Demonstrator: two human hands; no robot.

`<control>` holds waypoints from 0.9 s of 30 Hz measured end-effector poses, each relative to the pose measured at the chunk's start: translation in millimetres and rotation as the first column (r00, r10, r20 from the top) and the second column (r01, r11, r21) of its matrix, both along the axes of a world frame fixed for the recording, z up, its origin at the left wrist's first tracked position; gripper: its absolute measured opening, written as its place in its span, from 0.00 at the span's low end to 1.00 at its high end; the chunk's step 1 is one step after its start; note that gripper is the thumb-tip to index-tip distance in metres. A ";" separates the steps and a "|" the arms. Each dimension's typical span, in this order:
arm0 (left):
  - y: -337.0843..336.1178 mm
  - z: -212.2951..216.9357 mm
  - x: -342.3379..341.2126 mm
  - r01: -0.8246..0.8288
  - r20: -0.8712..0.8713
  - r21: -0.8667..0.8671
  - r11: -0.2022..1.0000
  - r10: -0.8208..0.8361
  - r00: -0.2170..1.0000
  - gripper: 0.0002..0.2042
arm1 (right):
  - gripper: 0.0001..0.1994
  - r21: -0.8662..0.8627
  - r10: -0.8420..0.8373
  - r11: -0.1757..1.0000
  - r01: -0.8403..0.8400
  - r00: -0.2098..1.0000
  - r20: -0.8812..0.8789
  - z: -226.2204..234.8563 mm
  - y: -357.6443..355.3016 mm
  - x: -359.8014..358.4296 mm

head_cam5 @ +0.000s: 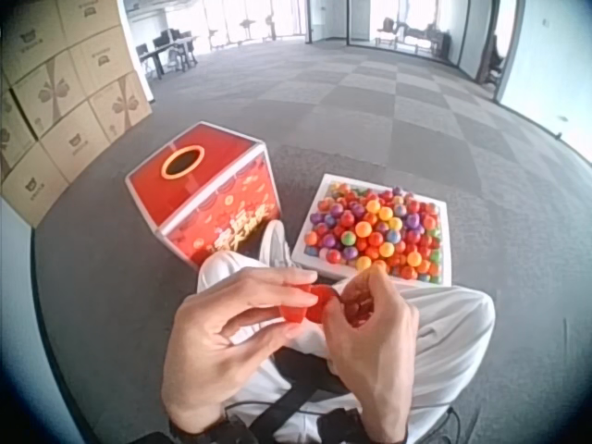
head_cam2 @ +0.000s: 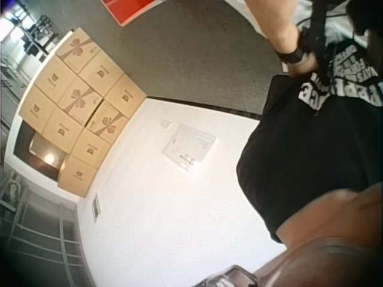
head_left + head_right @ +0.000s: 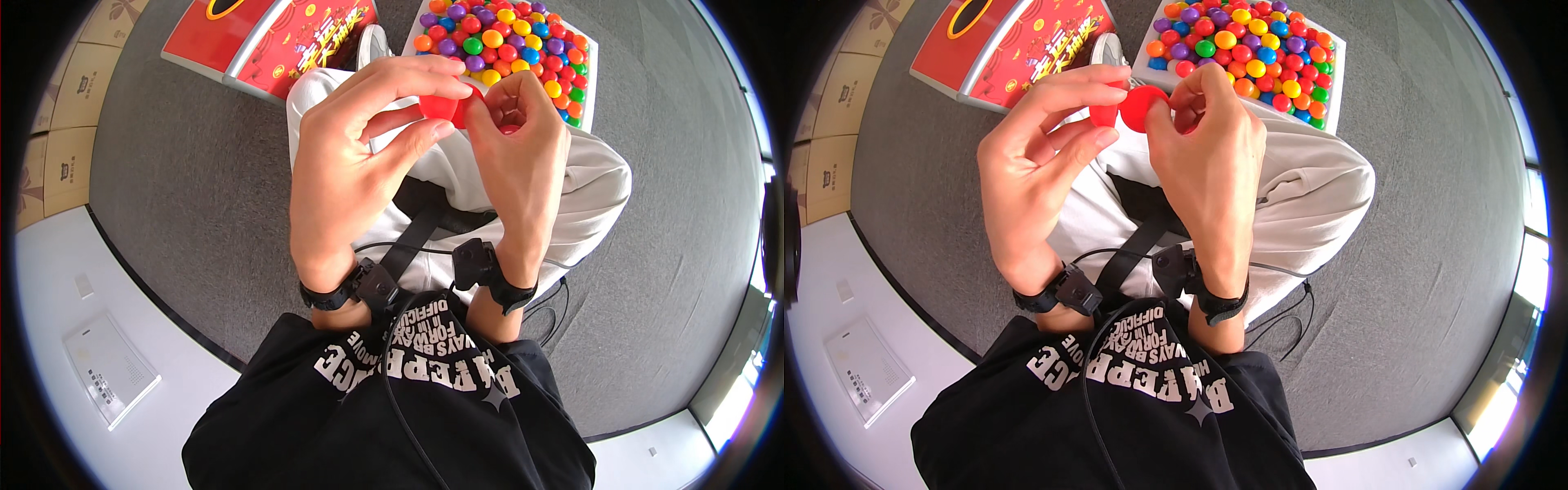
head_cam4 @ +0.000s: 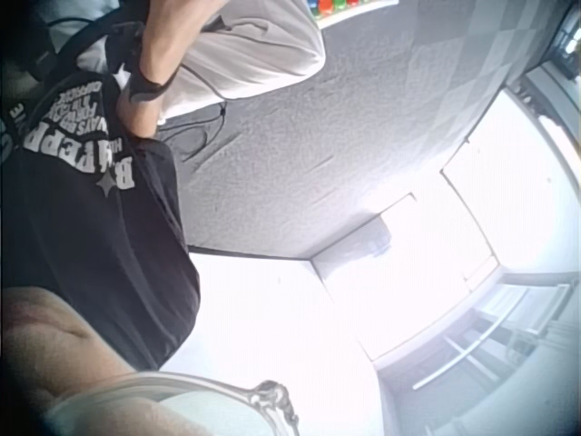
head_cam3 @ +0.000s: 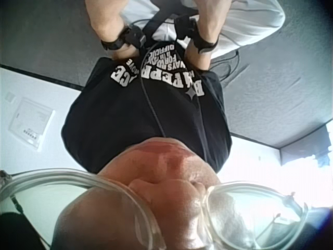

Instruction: The person picks up colorful plastic balls and red capsules from a tray and places them into a red box. They also open a red capsule by hand to reveal a yellow item inside.

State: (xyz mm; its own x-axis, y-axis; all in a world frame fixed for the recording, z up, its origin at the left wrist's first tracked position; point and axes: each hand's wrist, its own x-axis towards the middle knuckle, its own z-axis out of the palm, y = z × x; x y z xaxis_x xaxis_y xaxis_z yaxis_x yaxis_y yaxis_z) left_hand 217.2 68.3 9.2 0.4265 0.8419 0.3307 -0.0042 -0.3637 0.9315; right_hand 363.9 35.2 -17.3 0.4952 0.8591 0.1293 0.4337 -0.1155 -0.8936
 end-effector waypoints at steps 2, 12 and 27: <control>0.1 -1.5 -0.5 -0.005 0.005 -0.006 1.000 0.005 1.000 0.12 | 0.08 0.059 -0.023 0.998 0.023 1.000 -0.001 1.4 0.3 -2.9; 8.5 -15.6 3.9 -0.089 0.100 -0.161 0.983 0.106 0.989 0.11 | 0.08 0.308 -0.045 0.951 -0.023 0.976 0.211 -11.4 8.2 2.1; 11.2 -20.2 3.8 0.205 0.260 -0.352 0.913 -0.114 0.959 0.14 | 0.06 0.305 0.077 0.949 -0.085 0.996 0.039 10.4 -8.2 12.0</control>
State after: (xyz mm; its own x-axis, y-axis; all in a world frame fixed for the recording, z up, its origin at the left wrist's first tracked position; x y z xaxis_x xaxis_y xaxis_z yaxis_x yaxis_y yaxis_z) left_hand 221.0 79.6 -11.0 0.5159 0.8493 0.1119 -0.2626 0.0324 0.9644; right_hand 376.0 27.0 -6.9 0.4188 0.8132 0.4041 0.4540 0.1978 -0.8688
